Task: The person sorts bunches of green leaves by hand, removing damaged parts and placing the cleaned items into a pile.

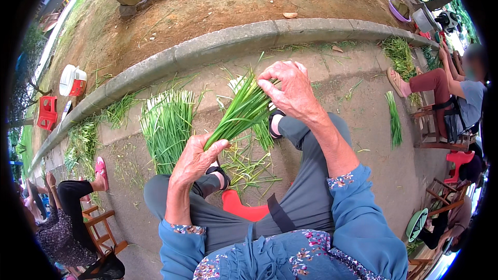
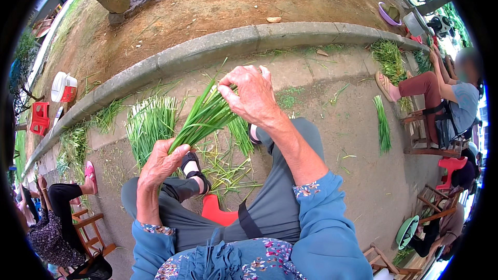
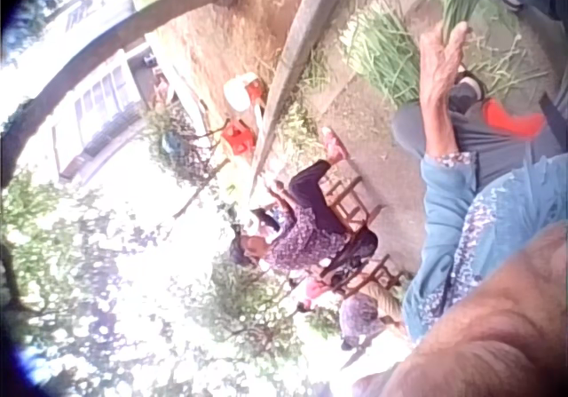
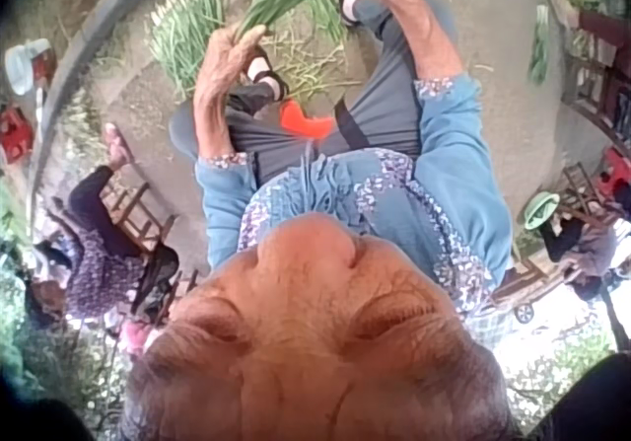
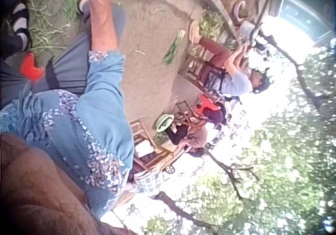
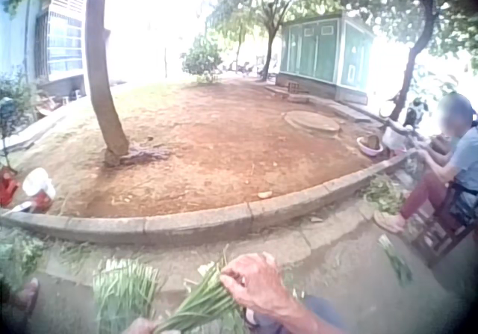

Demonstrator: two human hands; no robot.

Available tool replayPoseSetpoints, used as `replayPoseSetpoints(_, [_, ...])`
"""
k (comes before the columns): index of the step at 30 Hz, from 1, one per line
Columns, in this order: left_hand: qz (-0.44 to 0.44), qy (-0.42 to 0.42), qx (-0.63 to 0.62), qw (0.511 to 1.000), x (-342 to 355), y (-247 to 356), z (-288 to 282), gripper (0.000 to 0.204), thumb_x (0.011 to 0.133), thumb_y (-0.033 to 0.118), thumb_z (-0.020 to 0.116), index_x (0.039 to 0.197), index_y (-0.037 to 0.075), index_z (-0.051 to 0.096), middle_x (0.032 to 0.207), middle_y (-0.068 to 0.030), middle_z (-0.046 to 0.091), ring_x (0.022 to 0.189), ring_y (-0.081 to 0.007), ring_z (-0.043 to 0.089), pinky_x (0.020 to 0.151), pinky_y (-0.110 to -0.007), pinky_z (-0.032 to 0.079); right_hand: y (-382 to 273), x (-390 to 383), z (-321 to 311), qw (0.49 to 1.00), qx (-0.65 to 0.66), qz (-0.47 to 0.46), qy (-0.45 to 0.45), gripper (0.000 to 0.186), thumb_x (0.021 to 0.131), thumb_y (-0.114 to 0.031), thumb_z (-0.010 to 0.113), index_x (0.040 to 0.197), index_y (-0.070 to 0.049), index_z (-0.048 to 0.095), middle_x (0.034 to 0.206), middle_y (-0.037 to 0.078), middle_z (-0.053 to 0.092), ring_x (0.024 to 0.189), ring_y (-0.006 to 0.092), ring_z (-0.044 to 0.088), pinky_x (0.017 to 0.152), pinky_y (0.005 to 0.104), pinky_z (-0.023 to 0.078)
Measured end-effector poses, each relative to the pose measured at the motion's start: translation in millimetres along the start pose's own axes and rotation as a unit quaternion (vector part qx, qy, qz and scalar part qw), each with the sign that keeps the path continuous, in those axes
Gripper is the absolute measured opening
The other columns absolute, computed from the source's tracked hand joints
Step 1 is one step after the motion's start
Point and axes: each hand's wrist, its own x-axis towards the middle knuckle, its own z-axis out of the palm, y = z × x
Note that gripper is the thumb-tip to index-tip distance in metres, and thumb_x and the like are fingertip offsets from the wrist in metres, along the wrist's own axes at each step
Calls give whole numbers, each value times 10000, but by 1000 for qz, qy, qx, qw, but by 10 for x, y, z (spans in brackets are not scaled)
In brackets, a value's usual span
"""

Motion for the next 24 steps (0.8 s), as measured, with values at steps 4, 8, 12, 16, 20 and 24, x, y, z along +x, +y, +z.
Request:
replayPoseSetpoints(4, [3, 1, 7, 1000, -3, 0, 3, 285, 893, 294, 590, 897, 18, 663, 571, 57, 398, 530, -49, 354, 465, -244, 292, 12, 6, 17, 1000, 20, 1, -4, 125, 788, -239, 641, 832, -128, 676, 862, 42, 635, 918, 245, 566, 944, 509, 306])
replayPoseSetpoints(8, [-2, -4, 2, 1000, -3, 3, -3, 283, 896, 291, 586, 891, 18, 660, 568, 54, 396, 526, -49, 351, 461, -246, 289, 5, 4, 14, 999, 36, -3, -6, 114, 778, -228, 645, 828, -130, 674, 828, 34, 633, 877, 239, 573, 937, 503, 309])
replayPoseSetpoints(12, [1, 2, 3, 1000, -5, -4, 0, 285, 898, 290, 581, 866, 16, 653, 563, 53, 392, 522, -48, 347, 454, -248, 286, 13, -4, 0, 999, 27, -23, -14, 97, 767, -212, 646, 813, -130, 670, 795, 29, 622, 851, 233, 577, 940, 505, 309])
replayPoseSetpoints(16, [-4, 14, 8, 1000, -10, 29, 9, 283, 900, 286, 580, 837, 17, 638, 558, 55, 389, 513, -46, 339, 445, -247, 279, -12, -9, -5, 997, -25, -69, 3, 70, 749, -186, 641, 793, -132, 650, 757, 26, 601, 837, 232, 578, 938, 517, 313])
replayPoseSetpoints(20, [1, 8, -8, 1000, 4, 22, 17, 277, 899, 282, 582, 823, 18, 618, 555, 55, 383, 508, -43, 335, 442, -245, 276, -36, -23, 108, 983, -144, -109, 40, 102, 710, -170, 643, 772, -103, 597, 734, 40, 589, 817, 233, 582, 901, 485, 351])
replayPoseSetpoints(24, [5, 3, -2, 1000, 29, -6, 31, 279, 897, 280, 585, 828, 10, 608, 549, 50, 386, 515, -50, 351, 451, -253, 296, -115, -27, 241, 983, -156, -50, 83, 129, 686, -152, 641, 733, -78, 545, 684, 76, 581, 702, 244, 592, 804, 398, 404])
